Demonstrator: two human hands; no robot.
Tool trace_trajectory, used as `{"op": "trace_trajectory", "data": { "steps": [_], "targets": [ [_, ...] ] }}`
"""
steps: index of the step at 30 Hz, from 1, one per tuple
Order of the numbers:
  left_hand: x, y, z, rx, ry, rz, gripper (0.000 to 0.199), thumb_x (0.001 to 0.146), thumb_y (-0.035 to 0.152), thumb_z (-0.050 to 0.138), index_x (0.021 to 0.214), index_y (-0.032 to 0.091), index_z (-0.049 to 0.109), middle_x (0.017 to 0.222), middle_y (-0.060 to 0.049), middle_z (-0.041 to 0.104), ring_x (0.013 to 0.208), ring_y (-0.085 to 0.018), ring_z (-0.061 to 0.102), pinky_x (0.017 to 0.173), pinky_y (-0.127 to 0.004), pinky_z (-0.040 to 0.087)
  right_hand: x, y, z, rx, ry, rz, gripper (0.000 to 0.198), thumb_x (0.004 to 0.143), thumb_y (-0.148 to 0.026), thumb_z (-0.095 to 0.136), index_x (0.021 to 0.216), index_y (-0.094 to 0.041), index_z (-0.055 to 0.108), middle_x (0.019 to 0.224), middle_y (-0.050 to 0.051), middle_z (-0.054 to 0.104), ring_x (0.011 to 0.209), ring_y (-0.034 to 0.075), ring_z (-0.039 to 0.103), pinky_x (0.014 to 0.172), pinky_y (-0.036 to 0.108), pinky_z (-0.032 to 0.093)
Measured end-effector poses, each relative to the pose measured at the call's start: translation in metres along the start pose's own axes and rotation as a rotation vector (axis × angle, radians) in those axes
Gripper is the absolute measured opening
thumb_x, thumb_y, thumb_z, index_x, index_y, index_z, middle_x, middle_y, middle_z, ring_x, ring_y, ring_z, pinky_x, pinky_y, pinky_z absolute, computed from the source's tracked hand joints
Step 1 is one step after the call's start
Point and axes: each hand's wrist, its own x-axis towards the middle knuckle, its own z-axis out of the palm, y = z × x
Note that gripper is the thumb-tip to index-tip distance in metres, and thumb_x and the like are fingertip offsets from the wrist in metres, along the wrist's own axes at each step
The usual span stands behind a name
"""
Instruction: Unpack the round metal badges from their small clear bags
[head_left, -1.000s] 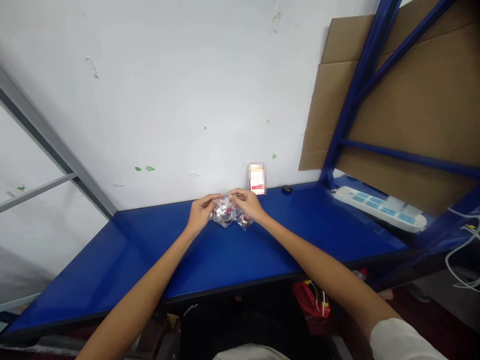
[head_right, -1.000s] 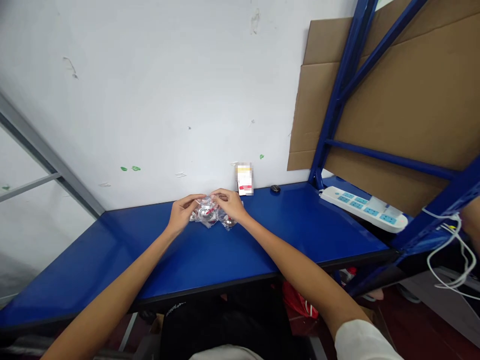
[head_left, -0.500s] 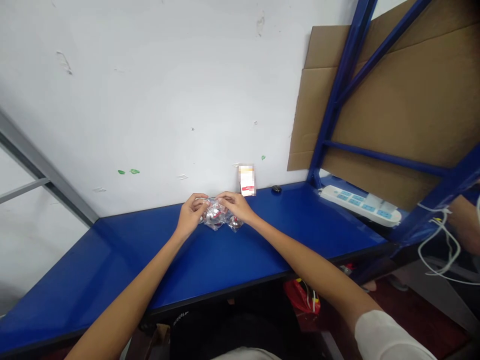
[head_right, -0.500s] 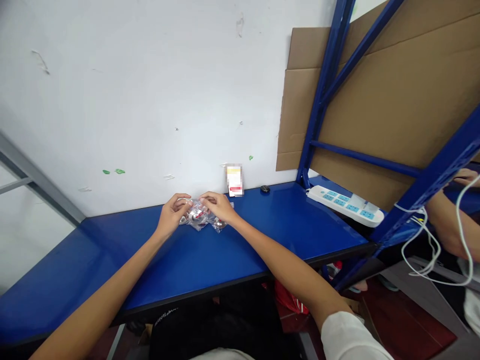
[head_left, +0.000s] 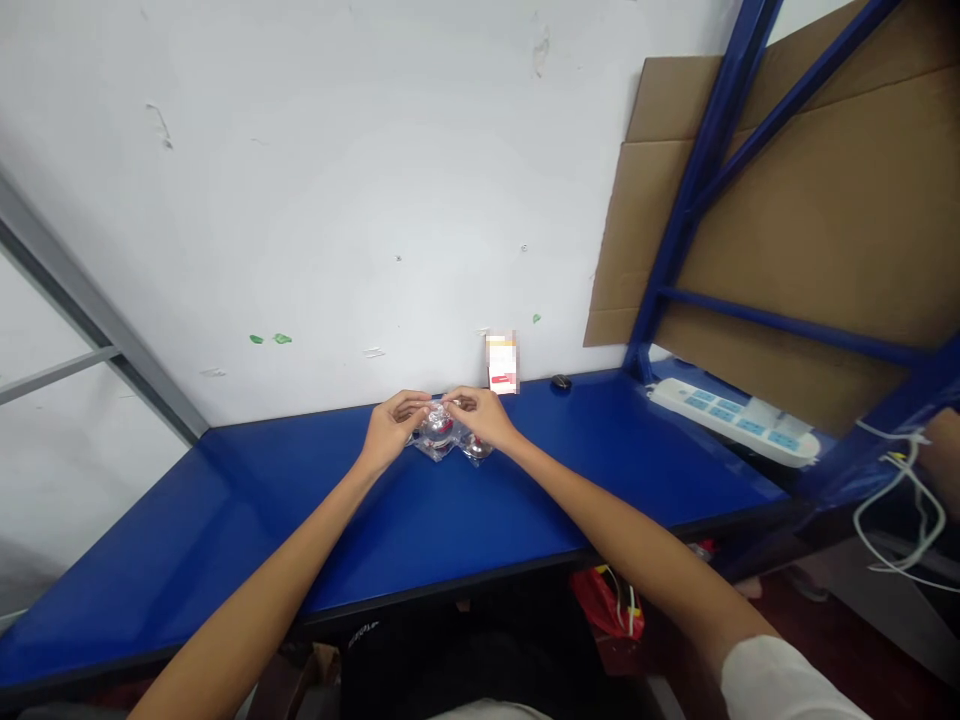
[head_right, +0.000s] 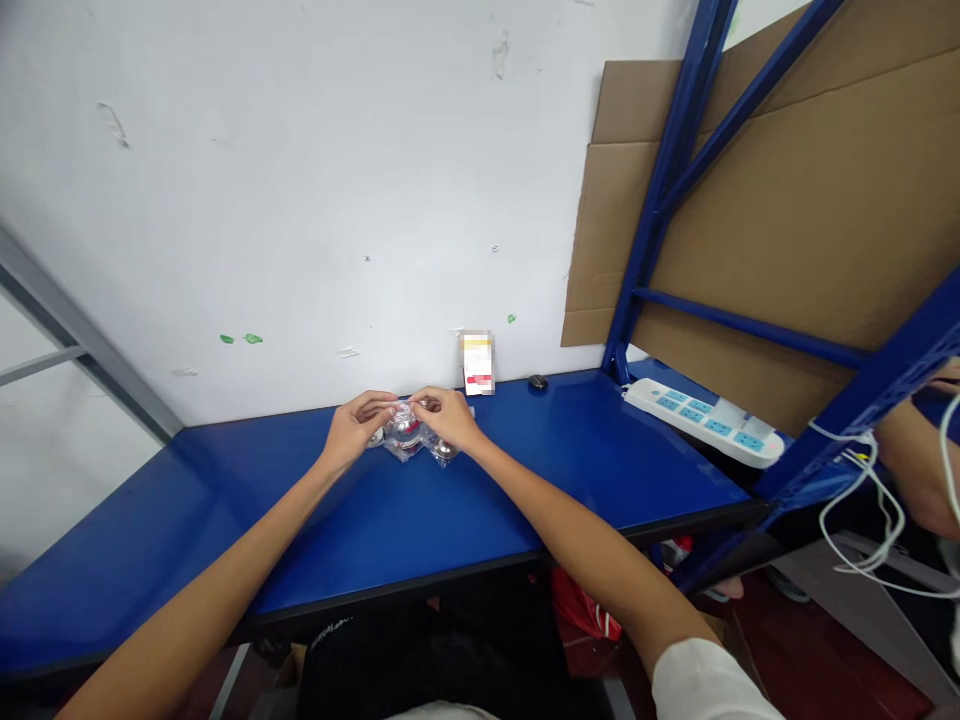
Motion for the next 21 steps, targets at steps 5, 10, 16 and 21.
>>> {"op": "trace_trajectory", "data": {
  "steps": [5, 10, 16, 21],
  "targets": [
    [0.000, 0.000, 0.000, 0.034, -0.020, 0.043, 0.035, 0.088, 0.044, 0.080, 0.112, 0.018, 0.076, 0.100, -0.009, 0.078, 0.095, -0.025, 0.074, 0.086, -0.036, 0.059, 0.000, -0.002, 0.000, 0.024, -0.003, -0.012, 0.021, 0.092, -0.035, 0.069, 0.100, -0.020, 0.082, 0.091, 0.005, 0.080, 0.082, 0.021, 0.075, 0.079, 0.031, 0.059],
    [0.000, 0.002, 0.000, 0.036, 0.004, 0.037, 0.032, 0.088, 0.045, 0.079, 0.104, 0.018, 0.076, 0.102, -0.010, 0.077, 0.094, -0.025, 0.073, 0.083, -0.036, 0.059, -0.001, -0.007, -0.002, 0.086, -0.028, 0.006, 0.021, 0.092, -0.036, 0.071, 0.101, -0.021, 0.083, 0.094, 0.006, 0.082, 0.088, 0.023, 0.076, 0.084, 0.035, 0.060],
    [0.001, 0.001, 0.000, 0.000, -0.004, 0.016, 0.033, 0.088, 0.048, 0.077, 0.102, 0.019, 0.076, 0.101, -0.009, 0.077, 0.090, -0.025, 0.073, 0.077, -0.034, 0.059, -0.001, -0.012, -0.006, 0.155, -0.044, 0.005, 0.023, 0.091, -0.039, 0.074, 0.103, -0.021, 0.083, 0.099, 0.007, 0.082, 0.092, 0.025, 0.077, 0.090, 0.039, 0.060],
    [0.000, 0.000, 0.000, -0.052, 0.000, -0.002, 0.040, 0.089, 0.053, 0.076, 0.108, 0.018, 0.076, 0.104, -0.009, 0.078, 0.083, -0.022, 0.072, 0.073, -0.033, 0.059, 0.002, -0.009, -0.007, 0.187, -0.026, 0.042, 0.026, 0.089, -0.040, 0.076, 0.105, -0.021, 0.083, 0.099, 0.008, 0.082, 0.091, 0.024, 0.077, 0.084, 0.037, 0.061]
  ]
}}
